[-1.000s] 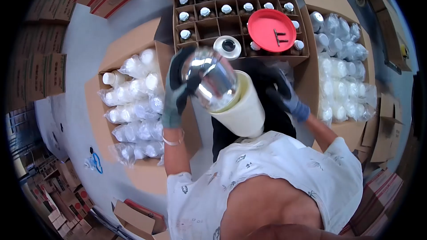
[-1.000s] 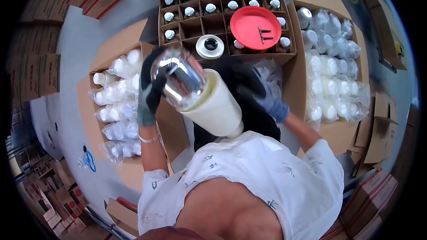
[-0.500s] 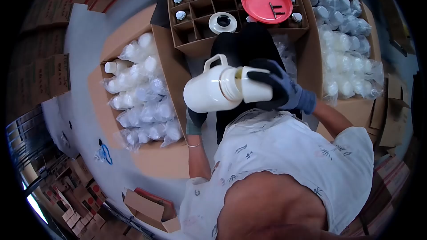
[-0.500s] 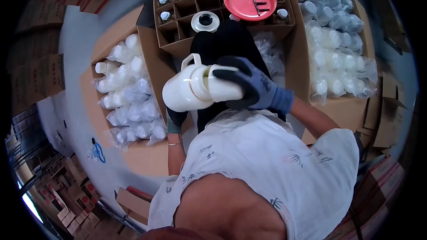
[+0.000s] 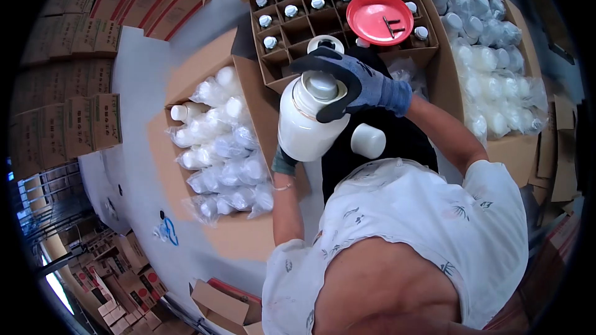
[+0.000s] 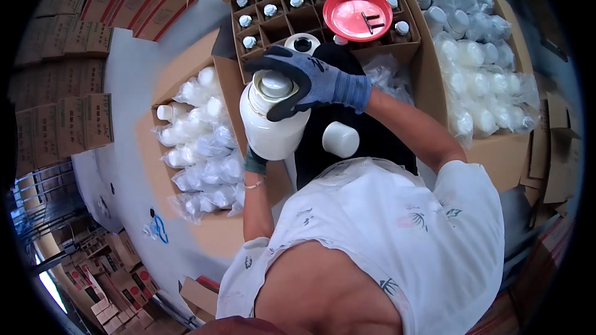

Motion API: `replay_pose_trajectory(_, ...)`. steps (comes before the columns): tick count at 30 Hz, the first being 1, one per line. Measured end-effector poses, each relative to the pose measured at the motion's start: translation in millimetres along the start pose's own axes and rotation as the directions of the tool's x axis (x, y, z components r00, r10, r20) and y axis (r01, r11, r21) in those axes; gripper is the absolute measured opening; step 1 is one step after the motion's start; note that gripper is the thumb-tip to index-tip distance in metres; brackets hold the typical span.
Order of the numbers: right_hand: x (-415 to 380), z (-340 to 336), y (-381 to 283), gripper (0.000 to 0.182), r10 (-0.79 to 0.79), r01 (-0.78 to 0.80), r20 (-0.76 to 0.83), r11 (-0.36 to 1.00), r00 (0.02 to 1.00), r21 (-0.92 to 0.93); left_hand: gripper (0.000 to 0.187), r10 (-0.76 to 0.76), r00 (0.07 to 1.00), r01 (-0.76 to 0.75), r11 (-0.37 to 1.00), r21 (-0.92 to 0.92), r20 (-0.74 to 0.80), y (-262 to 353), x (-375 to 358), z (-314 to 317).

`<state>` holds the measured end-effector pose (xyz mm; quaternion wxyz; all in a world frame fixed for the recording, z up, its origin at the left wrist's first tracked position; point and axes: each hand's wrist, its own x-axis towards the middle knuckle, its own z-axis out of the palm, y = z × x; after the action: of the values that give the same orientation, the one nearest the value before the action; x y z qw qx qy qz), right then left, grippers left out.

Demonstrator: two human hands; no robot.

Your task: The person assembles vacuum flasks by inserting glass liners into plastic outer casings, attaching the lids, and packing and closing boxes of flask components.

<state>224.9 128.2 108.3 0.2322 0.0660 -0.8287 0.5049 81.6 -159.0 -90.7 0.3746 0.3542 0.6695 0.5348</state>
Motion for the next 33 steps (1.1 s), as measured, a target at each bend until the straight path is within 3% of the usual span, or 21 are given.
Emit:
replay_pose_trajectory(2, 3.8, -4.1, -5.4, 0.074, 0.056, -0.06, -0.104, 0.997, 0.993, -0.039, 0.058, 0.202, 0.979, -0.184, 0.917, 0.353, -0.015, 26.5, 0.4, 20.7)
replay_pose_trajectory(5, 9.1, 4.4, -6.4, 0.065, 0.097, -0.103, -0.283, 0.995, 0.954, -0.01, 0.057, 0.468, 0.879, -0.358, 0.533, 0.767, 0.085, 39.7, -0.7, 42.7)
replay_pose_trajectory(8, 10.2, 13.1, -2.6, 0.062, 0.081, -0.076, -0.332, 0.997, 0.94, 0.027, 0.056, 0.487, 0.873, -0.285, 0.538, 0.793, -0.016, 40.8, -6.5, 47.4)
replay_pose_trajectory(10, 7.8, 18.9, -4.3, 0.062, 0.063, -0.055, -0.3, 0.998, 0.952, 0.034, 0.056, 0.379, 0.923, -0.243, 0.713, 0.658, -0.07, 20.0, -13.1, 43.5)
replay_pose_trajectory(11, 7.7, 19.4, -4.1, 0.065, 0.073, -0.04, -0.267, 0.991, 0.961, 0.127, 0.056, 0.318, 0.944, -0.21, 0.787, 0.579, -0.09, 5.5, -16.8, 40.2)
replay_pose_trajectory(14, -0.3, 29.8, 6.2, 0.065, 0.072, -0.049, -0.255, 0.994, 0.964, 0.098, 0.055, 0.242, 0.95, -0.15, 0.908, 0.392, -0.198, -67.0, -26.1, 27.1)
replay_pose_trajectory(15, -4.2, 29.9, 2.3, 0.074, 0.115, -0.095, -0.167, 0.988, 0.979, 0.12, 0.058, 0.299, 0.947, -0.164, 0.771, 0.616, -0.122, -81.4, -25.6, 11.6)
replay_pose_trajectory(17, -23.8, 46.8, 11.6, 0.084, 0.164, -0.122, -0.192, 0.969, 0.968, 0.213, 0.063, 0.333, 0.941, -0.182, 0.363, 0.914, 0.055, -94.7, -21.1, -20.5)
replay_pose_trajectory(18, -36.7, 56.5, 16.2, 0.089, 0.192, -0.137, -0.2, 0.956, 0.961, 0.259, 0.063, 0.408, 0.908, -0.285, 0.44, 0.851, 0.094, -60.0, -18.6, -7.6)
replay_pose_trajectory(19, -59.4, 57.3, 17.8, 0.098, 0.258, -0.224, -0.123, 0.945, 0.958, 0.237, 0.061, 0.364, 0.926, -0.276, 0.48, 0.832, 0.097, -61.6, -19.1, -4.7)
replay_pose_trajectory(20, -81.6, 59.2, 14.6, 0.097, 0.322, -0.326, -0.156, 0.946, 0.934, 0.003, 0.06, 0.326, 0.94, -0.27, 0.516, 0.813, 0.105, -68.4, -18.0, -9.8)
replay_pose_trajectory(21, -115.6, 68.4, 18.6, 0.094, 0.549, -0.566, -0.142, 0.815, 0.823, -0.125, 0.058, 0.287, 0.951, -0.262, 0.55, 0.793, 0.114, -77.0, -17.9, -17.1)
replay_pose_trajectory(22, -140.0, 70.9, 14.9, 0.093, 0.715, -0.655, 0.015, 0.649, 0.699, -0.387, 0.057, 0.249, 0.961, -0.251, 0.586, 0.771, 0.123, -83.7, -18.4, -22.0)
replay_pose_trajectory(23, -136.9, 63.2, 3.0, 0.089, 0.827, -0.708, 0.197, 0.555, 0.527, -0.436, 0.055, 0.212, 0.968, -0.239, 0.62, 0.747, 0.134, -88.9, -17.6, -22.9)
replay_pose_trajectory(24, -166.6, 85.2, 13.9, 0.085, 0.726, -0.508, 0.138, 0.591, 0.674, -0.626, 0.055, 0.215, 0.968, -0.241, 0.629, 0.739, 0.132, -91.7, -17.1, -21.5)
replay_pose_trajectory(26, -187.3, 111.3, 32.0, 0.084, 0.623, -0.325, 0.16, 0.588, 0.766, -0.74, 0.053, 0.232, 0.964, -0.253, 0.638, 0.727, 0.132, -95.8, -12.6, -20.6)
replay_pose_trajectory(30, -150.8, 69.4, 34.7, 0.087, 0.733, -0.41, 0.367, 0.644, 0.573, -0.646, 0.054, 0.327, 0.943, -0.256, 0.603, 0.756, 0.058, -69.2, -10.0, -13.1)
replay_pose_trajectory(31, -140.7, 50.8, 22.9, 0.087, 0.716, -0.394, 0.326, 0.64, 0.618, -0.659, 0.055, 0.301, 0.947, -0.28, 0.586, 0.76, 0.117, -74.5, -6.9, -21.8)
replay_pose_trajectory(32, -118.1, 10.4, -3.3, 0.089, 0.434, -0.25, 0.197, 0.772, 0.879, -0.584, 0.054, 0.285, 0.951, -0.274, 0.597, 0.754, 0.12, -79.3, -10.1, -22.9)
replay_pose_trajectory(33, -99.2, -5.3, -15.7, 0.087, 0.329, -0.201, 0.139, 0.807, 0.934, -0.555, 0.053, 0.281, 0.952, -0.273, 0.604, 0.749, 0.121, -78.7, -7.9, -26.2)
